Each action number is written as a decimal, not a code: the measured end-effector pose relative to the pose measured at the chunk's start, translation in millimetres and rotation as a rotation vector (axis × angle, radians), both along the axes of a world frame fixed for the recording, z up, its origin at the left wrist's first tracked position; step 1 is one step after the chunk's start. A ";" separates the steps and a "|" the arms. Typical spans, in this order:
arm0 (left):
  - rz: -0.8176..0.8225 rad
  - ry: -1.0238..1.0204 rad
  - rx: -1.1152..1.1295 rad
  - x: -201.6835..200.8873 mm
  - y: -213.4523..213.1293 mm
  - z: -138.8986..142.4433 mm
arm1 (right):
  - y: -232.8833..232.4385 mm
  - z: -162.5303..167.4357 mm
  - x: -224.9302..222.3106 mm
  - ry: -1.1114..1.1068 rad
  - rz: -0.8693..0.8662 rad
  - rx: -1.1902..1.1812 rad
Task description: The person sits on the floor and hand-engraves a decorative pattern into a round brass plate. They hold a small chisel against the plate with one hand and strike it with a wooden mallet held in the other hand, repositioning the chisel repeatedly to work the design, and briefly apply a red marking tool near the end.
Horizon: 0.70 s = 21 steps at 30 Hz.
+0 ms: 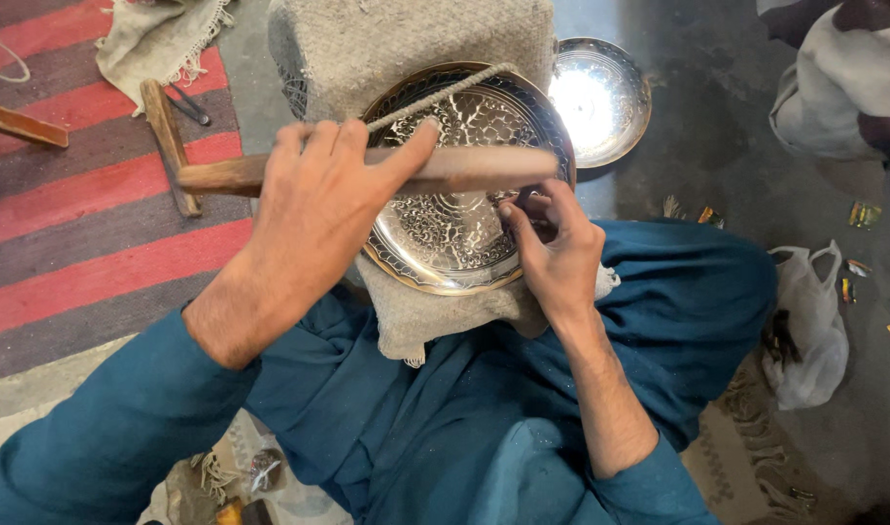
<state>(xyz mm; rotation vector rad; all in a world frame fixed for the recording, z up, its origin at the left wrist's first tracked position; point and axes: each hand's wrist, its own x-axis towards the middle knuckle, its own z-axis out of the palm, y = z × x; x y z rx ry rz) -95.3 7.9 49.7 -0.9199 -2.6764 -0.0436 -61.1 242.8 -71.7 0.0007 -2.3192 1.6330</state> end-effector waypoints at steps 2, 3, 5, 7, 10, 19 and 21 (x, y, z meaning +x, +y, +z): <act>-0.012 0.046 -0.003 -1.1 -1.1 -2.6 | -1.2 0.8 -0.1 0.034 0.000 -0.008; -0.006 0.093 -0.037 -0.5 -0.8 -4.2 | -1.2 1.2 -0.3 0.022 -0.009 0.009; -0.005 0.078 -0.016 -0.5 -1.6 -6.0 | -0.6 1.8 -0.5 0.002 -0.025 0.040; -0.010 -0.050 0.093 0.3 -2.2 -7.2 | -0.3 1.5 0.1 0.025 -0.005 0.011; 0.029 0.153 -0.060 0.9 -1.5 -8.8 | 0.5 0.8 0.8 0.042 -0.007 0.029; -0.010 0.085 0.059 1.3 -2.9 -9.4 | 0.6 -1.1 0.9 0.030 0.002 0.008; 0.032 0.095 0.006 2.6 -1.9 -9.8 | 0.5 -2.2 0.8 0.034 -0.004 0.008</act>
